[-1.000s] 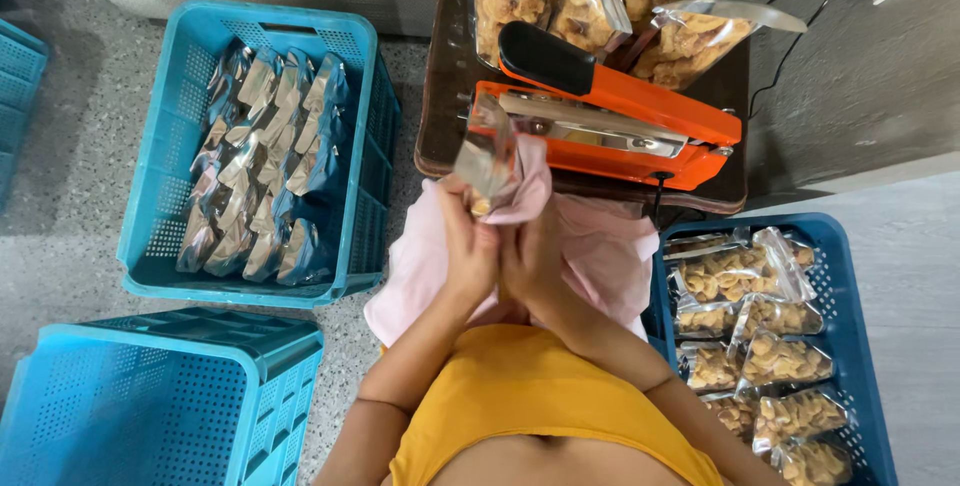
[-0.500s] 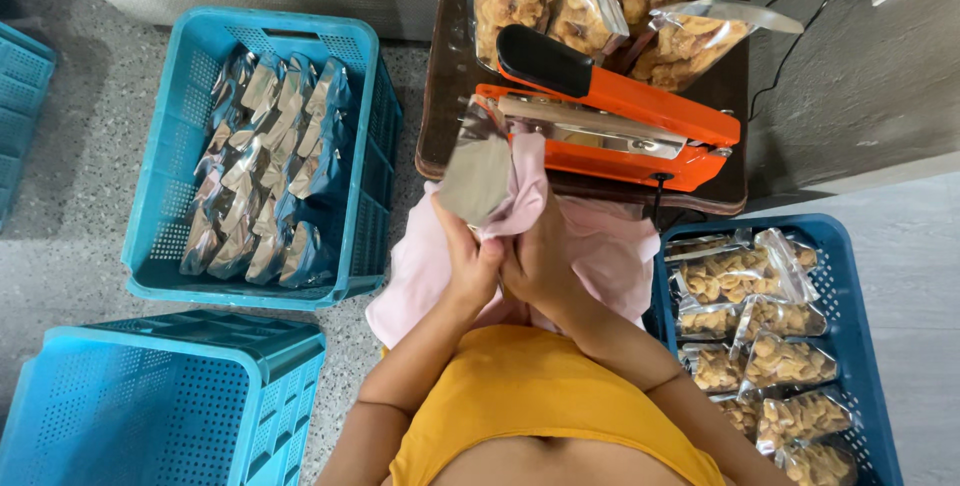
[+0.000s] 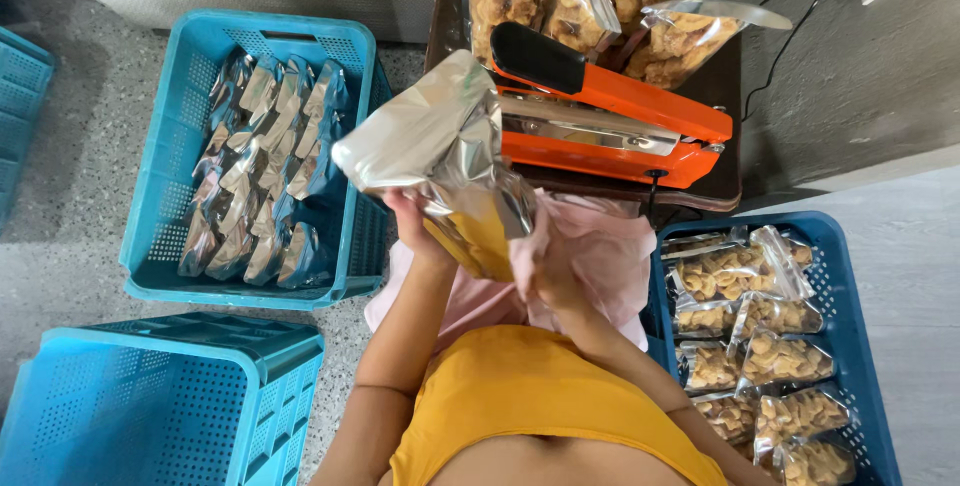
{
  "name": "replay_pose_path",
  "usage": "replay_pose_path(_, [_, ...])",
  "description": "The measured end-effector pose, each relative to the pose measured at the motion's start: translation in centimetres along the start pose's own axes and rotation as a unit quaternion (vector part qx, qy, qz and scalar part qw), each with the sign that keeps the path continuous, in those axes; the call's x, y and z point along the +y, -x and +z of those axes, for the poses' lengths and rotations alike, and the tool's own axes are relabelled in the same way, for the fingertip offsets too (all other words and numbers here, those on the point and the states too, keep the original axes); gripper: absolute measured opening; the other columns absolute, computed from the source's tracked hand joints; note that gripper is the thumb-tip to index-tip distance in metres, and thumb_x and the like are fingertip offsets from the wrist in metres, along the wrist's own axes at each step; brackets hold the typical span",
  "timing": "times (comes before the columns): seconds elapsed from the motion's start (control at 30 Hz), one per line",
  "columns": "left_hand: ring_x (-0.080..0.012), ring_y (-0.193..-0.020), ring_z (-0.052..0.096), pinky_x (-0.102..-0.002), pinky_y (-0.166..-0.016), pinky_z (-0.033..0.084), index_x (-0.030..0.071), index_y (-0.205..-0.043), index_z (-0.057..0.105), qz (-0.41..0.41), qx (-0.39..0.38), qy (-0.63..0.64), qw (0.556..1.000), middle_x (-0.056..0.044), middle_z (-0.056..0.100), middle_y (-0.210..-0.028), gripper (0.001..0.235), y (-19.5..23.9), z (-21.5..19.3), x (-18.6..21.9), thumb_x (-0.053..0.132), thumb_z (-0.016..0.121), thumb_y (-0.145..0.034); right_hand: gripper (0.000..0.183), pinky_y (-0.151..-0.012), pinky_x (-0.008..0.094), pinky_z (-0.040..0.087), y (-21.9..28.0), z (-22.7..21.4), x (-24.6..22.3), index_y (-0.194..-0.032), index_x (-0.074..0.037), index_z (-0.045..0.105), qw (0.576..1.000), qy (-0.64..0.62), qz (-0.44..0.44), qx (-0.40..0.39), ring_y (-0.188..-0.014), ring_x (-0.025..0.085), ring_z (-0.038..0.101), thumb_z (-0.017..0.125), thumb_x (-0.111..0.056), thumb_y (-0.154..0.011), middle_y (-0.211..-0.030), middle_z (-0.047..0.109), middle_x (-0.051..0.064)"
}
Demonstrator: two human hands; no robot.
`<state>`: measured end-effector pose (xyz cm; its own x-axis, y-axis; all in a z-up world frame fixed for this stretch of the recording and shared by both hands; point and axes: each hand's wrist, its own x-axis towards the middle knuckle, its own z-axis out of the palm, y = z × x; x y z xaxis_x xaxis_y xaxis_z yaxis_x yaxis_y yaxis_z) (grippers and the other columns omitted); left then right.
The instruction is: The person sits on the floor and repeatedly picks up clear plastic bags filled with snacks from a blue basket. They wipe the bags with a pink cloth and then place them on a table next to an orange heat sealer.
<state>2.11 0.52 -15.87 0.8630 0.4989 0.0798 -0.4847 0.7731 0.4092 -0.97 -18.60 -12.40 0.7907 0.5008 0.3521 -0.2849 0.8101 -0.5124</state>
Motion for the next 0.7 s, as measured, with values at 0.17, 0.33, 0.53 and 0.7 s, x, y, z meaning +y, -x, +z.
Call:
replay_pose_path(0.17, [-0.0175,-0.112,0.057,-0.036,-0.101,0.047,0.008,-0.159,0.033,0.021,-0.056,-0.195,0.979,-0.012,0.055,-0.13,0.055,-1.8,4.1,0.5,0.032,0.054,-0.115,0.083,-0.052,0.031,0.041,4.0,-3.8,2.0,-0.147,0.006,0.033,0.933,0.253,0.06,0.248,-0.064,0.016,0.052,0.083,-0.029,-0.091,-0.084,0.057,0.007])
replay_pose_path(0.33, [-0.0219,-0.122,0.054,-0.039,-0.102,0.045,0.009,-0.161,0.024,-0.021,-0.045,-0.31,0.95,-0.014,0.046,-0.156,0.072,-0.1,9.2,5.0,0.046,0.051,-0.106,0.079,-0.109,0.051,0.033,-0.7,3.5,-2.3,-0.144,0.0,0.048,0.755,0.643,-0.12,0.049,-0.132,0.036,0.042,0.083,-0.035,-0.083,-0.141,0.046,0.022])
replay_pose_path(0.53, [-0.0238,-0.15,0.038,-0.037,-0.123,0.031,0.006,-0.163,0.024,-0.12,0.054,-0.206,0.97,-0.009,0.037,-0.164,0.095,-0.1,5.6,4.4,0.075,0.028,-0.098,0.067,-0.124,0.062,0.022,-3.8,7.0,-3.4,-0.131,-0.008,0.061,0.577,0.804,-0.052,-0.136,-0.151,0.052,0.022,0.085,-0.037,-0.075,-0.156,0.04,0.025])
replay_pose_path(0.7, [-0.0242,-0.117,0.037,-0.041,-0.1,0.032,0.008,-0.162,0.024,-0.174,-0.065,-0.258,0.948,-0.014,0.045,-0.144,0.108,3.6,2.8,2.8,0.086,0.033,-0.089,0.097,-0.118,0.067,0.02,-6.5,8.0,-3.2,-0.145,0.008,0.042,0.564,0.814,-0.075,-0.119,-0.144,0.065,0.017,0.081,-0.049,-0.076,-0.153,0.026,0.042])
